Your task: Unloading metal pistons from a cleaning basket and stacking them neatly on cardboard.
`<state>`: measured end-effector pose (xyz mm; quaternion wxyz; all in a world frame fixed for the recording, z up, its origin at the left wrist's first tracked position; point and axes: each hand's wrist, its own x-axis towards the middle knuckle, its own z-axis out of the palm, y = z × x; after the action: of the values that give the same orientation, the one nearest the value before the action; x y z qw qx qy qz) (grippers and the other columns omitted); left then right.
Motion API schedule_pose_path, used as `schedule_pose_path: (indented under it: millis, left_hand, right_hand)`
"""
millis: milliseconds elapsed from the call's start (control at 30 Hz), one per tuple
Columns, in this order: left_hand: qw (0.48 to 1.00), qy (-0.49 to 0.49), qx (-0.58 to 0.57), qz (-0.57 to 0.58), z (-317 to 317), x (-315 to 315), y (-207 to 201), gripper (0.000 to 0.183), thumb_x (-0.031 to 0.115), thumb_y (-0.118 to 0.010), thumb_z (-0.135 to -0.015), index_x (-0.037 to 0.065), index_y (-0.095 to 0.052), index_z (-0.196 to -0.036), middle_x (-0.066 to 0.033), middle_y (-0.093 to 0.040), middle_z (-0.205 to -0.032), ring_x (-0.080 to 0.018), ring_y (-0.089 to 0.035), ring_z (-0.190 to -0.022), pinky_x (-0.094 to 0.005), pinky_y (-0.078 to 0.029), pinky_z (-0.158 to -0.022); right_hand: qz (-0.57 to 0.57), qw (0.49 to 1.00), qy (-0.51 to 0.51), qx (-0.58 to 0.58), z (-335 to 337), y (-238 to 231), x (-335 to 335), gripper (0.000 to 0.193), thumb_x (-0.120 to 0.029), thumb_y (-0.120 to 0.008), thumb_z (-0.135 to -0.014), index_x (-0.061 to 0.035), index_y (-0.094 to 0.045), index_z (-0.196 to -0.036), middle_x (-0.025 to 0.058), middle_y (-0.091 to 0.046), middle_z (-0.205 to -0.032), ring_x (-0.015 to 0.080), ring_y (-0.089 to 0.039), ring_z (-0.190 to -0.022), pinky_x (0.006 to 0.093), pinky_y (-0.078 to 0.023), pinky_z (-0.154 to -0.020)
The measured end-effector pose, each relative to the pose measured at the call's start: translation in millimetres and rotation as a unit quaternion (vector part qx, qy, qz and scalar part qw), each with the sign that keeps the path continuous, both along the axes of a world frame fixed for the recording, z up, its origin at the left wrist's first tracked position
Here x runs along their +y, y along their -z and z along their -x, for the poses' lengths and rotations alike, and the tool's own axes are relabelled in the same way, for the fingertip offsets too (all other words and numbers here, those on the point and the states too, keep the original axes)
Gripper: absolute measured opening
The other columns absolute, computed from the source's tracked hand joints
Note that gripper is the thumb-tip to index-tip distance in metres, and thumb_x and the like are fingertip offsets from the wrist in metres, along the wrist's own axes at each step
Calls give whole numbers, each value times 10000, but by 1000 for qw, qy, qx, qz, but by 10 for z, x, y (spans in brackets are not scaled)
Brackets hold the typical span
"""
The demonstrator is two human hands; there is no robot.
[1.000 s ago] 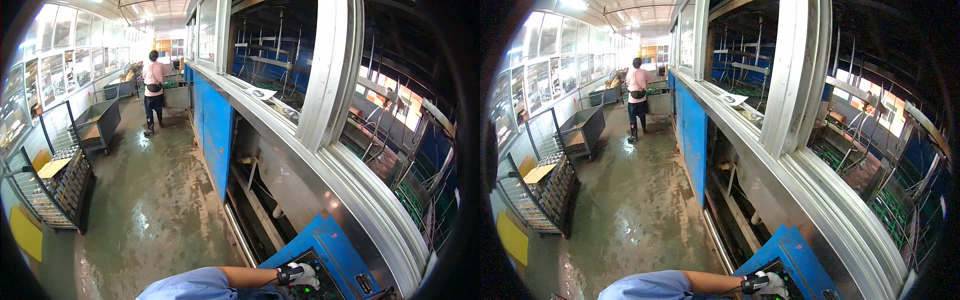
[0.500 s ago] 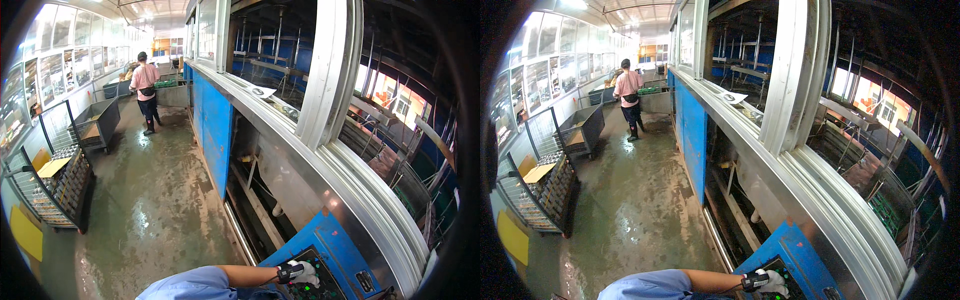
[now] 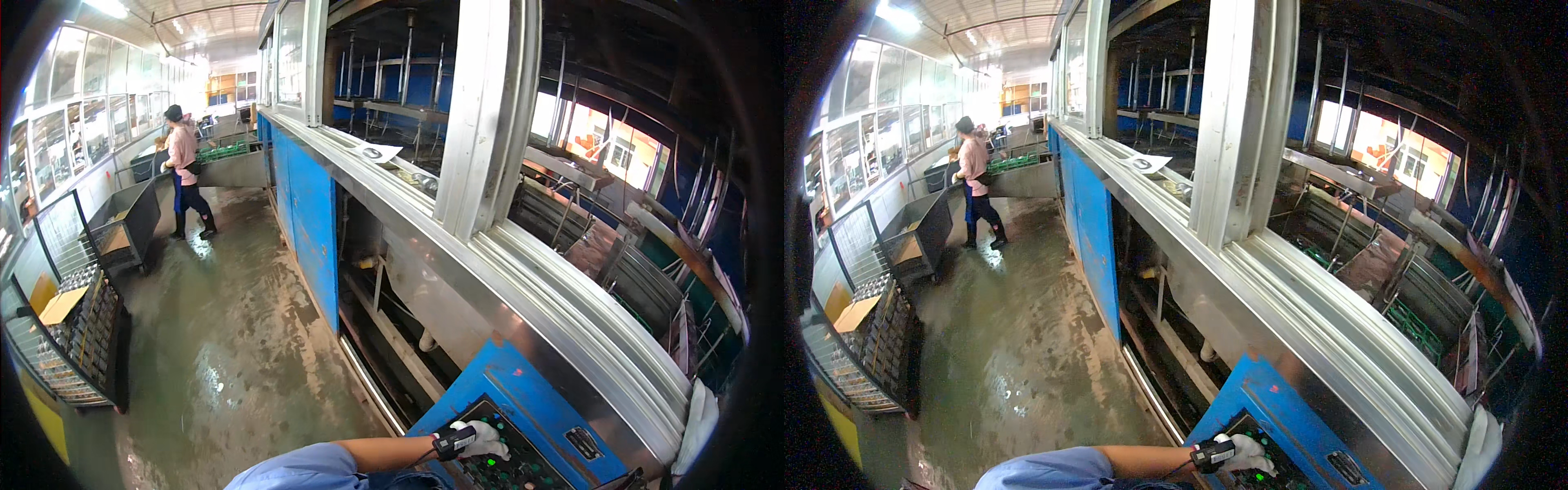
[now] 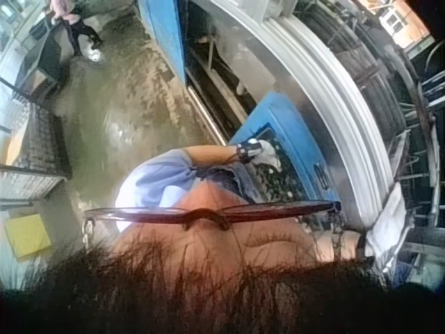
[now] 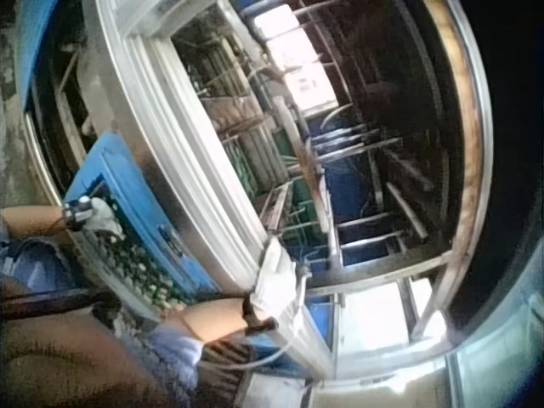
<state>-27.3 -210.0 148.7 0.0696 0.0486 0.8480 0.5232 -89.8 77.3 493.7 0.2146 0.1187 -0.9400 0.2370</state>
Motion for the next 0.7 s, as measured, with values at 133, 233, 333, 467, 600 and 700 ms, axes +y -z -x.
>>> schedule_pose_path:
  millis: [133,233,333,467,600,700]
  left_hand:
    - [999,12,-32,42,13,4,-182,614,561,-577,-911,-31,-718,-995,-215,-695,-917,-340,-654,-912,-382,-490,-824]
    - [991,99,-84,38,124,-71,-137,757,671,-458,-937,9,-632,-1259,-254,-595,-1285,-371,-530,-1242,-421,-426,-1008]
    - [992,61,-84,75,154,-59,-21,733,669,-477,-931,31,-649,-1246,-249,-592,-1299,-374,-522,-1256,-425,-425,-1010]
    - [993,63,-78,57,146,-91,21,792,672,-494,-923,-23,-593,-1290,-273,-561,-1329,-375,-510,-1272,-417,-423,-1022]
    - [983,125,-130,36,91,-82,-378,885,656,-544,-909,-126,-501,-1320,-301,-552,-1325,-350,-512,-1279,-394,-417,-1034]
    - [991,98,-80,41,139,-92,45,793,636,-534,-920,-84,-574,-1248,-270,-619,-1191,-343,-574,-1141,-394,-450,-956]
  right_hand:
    - [10,1000,-25,17,45,33,62,482,-380,-425,-1031,28,-626,-1192,251,-635,-1099,337,-591,-1000,380,-444,-920]
    - [-17,1000,-4,19,30,20,46,471,-375,-425,-1032,18,-630,-1191,242,-641,-1091,332,-593,-1005,376,-446,-928]
    - [-32,998,-11,51,48,47,93,460,-368,-425,-1032,9,-638,-1188,228,-651,-1090,328,-597,-1002,372,-444,-931]
    - [-57,996,10,66,45,42,33,432,-345,-438,-1028,1,-652,-1175,212,-658,-1098,325,-602,-996,372,-442,-935]
    - [-39,996,6,78,58,79,83,399,-322,-460,-1020,-7,-670,-1145,203,-664,-1100,320,-606,-990,363,-441,-938]
    - [-22,997,-1,75,46,69,81,390,-317,-467,-1018,-8,-676,-1131,197,-666,-1092,311,-605,-986,359,-441,-932]
